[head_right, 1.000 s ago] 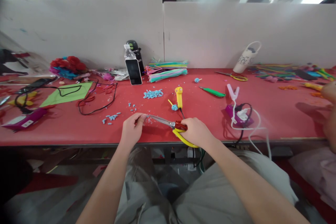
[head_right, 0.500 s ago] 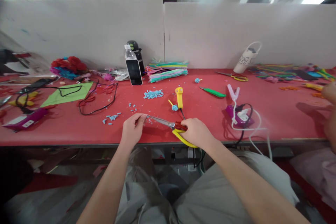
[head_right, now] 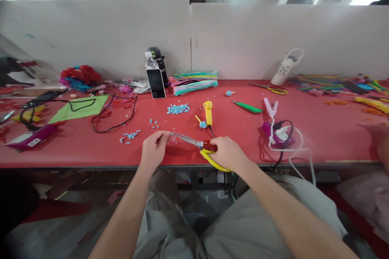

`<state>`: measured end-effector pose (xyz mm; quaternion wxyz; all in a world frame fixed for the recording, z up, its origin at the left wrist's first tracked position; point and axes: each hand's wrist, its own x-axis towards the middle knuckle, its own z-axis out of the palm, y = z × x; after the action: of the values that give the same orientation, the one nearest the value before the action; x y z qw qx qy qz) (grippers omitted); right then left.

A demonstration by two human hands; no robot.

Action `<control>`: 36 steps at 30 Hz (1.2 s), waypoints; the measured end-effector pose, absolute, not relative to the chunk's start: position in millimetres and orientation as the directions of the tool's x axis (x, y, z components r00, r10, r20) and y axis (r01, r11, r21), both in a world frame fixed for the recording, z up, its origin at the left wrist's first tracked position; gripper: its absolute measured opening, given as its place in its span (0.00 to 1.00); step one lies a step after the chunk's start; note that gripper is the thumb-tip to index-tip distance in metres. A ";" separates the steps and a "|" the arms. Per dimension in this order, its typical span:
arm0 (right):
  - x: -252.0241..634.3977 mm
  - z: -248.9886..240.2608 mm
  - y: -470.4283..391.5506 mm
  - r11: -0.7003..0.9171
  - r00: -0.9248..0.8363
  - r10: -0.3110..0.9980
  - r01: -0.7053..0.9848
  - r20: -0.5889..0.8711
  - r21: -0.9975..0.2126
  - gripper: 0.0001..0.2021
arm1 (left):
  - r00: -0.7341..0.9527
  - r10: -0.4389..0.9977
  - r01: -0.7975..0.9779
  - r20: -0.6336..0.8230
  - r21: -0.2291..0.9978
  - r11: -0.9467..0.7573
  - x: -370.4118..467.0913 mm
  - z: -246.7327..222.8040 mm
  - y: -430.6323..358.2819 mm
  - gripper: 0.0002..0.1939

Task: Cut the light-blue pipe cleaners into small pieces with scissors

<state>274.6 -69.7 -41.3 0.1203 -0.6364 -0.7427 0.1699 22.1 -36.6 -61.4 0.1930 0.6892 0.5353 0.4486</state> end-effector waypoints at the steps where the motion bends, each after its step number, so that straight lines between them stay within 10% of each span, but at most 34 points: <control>1: 274.6 -41.7 -69.5 0.132 -0.161 0.986 0.904 -0.037 -0.405 0.17 | 0.022 0.912 0.563 0.410 0.748 -0.350 22.0 -61.7 -36.6 0.16; 36: 276.5 -42.1 -69.2 0.147 -0.166 0.986 0.899 -0.010 -0.412 0.16 | 0.007 0.921 0.574 0.390 0.752 -0.323 26.0 -59.1 -39.8 0.20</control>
<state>276.5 -69.2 -42.1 0.1325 -0.6320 -0.7457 0.1642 26.0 -39.8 -59.1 0.1957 0.6822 0.5478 0.4430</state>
